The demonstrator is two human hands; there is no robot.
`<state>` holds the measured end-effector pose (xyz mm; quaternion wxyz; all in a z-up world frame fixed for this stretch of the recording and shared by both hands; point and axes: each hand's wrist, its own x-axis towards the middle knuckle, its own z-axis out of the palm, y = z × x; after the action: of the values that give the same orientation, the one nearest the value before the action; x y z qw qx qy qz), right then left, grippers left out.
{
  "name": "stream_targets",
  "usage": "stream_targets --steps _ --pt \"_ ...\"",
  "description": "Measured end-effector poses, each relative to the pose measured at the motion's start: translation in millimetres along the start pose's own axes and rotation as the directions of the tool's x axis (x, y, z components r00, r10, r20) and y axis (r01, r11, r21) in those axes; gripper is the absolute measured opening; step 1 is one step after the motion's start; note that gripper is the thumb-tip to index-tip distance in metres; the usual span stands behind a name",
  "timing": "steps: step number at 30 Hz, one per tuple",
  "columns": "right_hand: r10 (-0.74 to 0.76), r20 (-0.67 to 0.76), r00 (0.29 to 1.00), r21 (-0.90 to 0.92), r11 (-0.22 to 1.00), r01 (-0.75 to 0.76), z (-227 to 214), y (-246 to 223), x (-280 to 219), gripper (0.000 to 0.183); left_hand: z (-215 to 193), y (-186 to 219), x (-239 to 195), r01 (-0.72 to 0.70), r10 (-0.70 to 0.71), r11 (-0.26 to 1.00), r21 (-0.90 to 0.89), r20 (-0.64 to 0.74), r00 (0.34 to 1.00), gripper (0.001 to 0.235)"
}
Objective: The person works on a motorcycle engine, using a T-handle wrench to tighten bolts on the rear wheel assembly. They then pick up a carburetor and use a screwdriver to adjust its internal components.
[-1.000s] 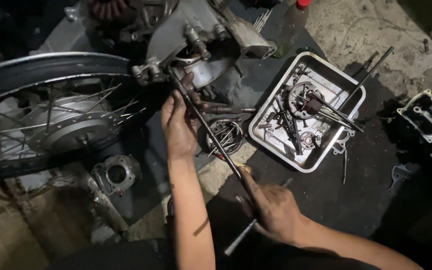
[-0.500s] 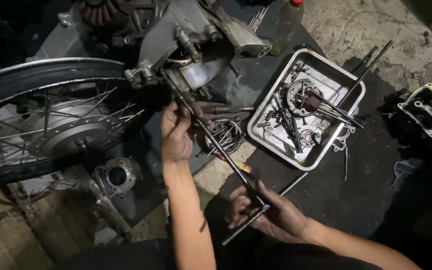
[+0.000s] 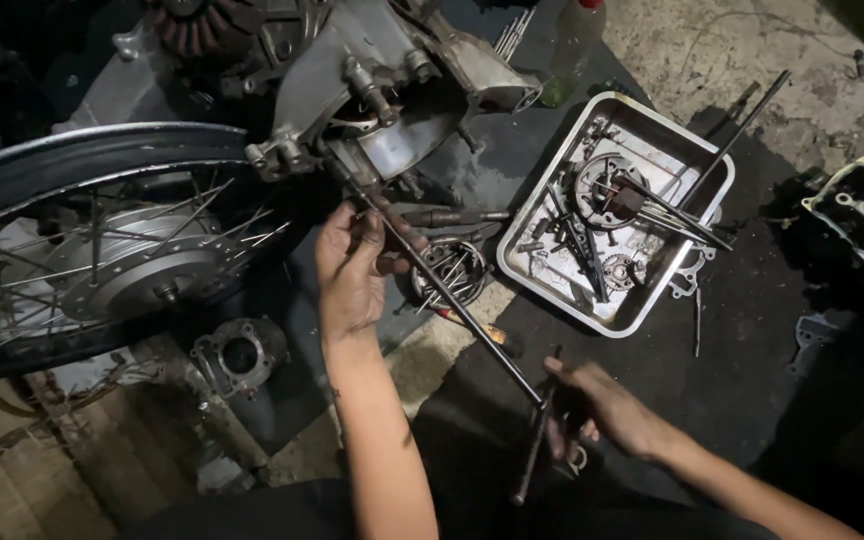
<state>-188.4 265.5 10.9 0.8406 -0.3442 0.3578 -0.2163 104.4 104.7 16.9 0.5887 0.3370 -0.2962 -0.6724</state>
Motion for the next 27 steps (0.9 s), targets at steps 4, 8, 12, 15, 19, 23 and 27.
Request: stream_targets --steps 4,8,12,15,19,23,27 --pt "0.099 -0.454 0.885 -0.506 0.789 -0.348 10 -15 -16 0.044 5 6 0 0.025 -0.021 0.997 0.071 -0.054 0.998 0.023" --pt "-0.133 -0.3 0.945 -0.751 0.644 -0.147 52 -91 -21 0.014 6 14 -2 0.067 -0.052 0.987 0.143 -0.106 0.993 0.022" --pt "-0.096 -0.291 0.952 -0.876 0.427 -0.225 34 -50 -24 0.11 8 19 -4 0.084 -0.063 0.981 0.173 -0.12 0.991 0.026" --pt "-0.269 -0.131 0.954 -0.681 0.724 0.111 54 -66 -14 0.024 13 22 -6 0.1 -0.076 0.979 0.177 -0.139 0.987 0.025" --pt "-0.232 -0.178 0.956 -0.374 0.915 0.152 50 -48 -10 0.03 17 27 -6 0.058 -0.028 0.971 0.232 -0.129 0.991 0.024" --pt "0.228 -0.026 0.973 0.588 0.791 -0.169 34 -5 -1 0.053 6 24 -3 0.069 -0.074 0.989 0.134 0.036 0.997 0.033" --pt "0.252 0.083 0.964 0.67 0.703 -0.241 32 6 4 0.077 -4 20 -3 0.078 -0.089 0.993 0.093 0.111 0.99 0.033"
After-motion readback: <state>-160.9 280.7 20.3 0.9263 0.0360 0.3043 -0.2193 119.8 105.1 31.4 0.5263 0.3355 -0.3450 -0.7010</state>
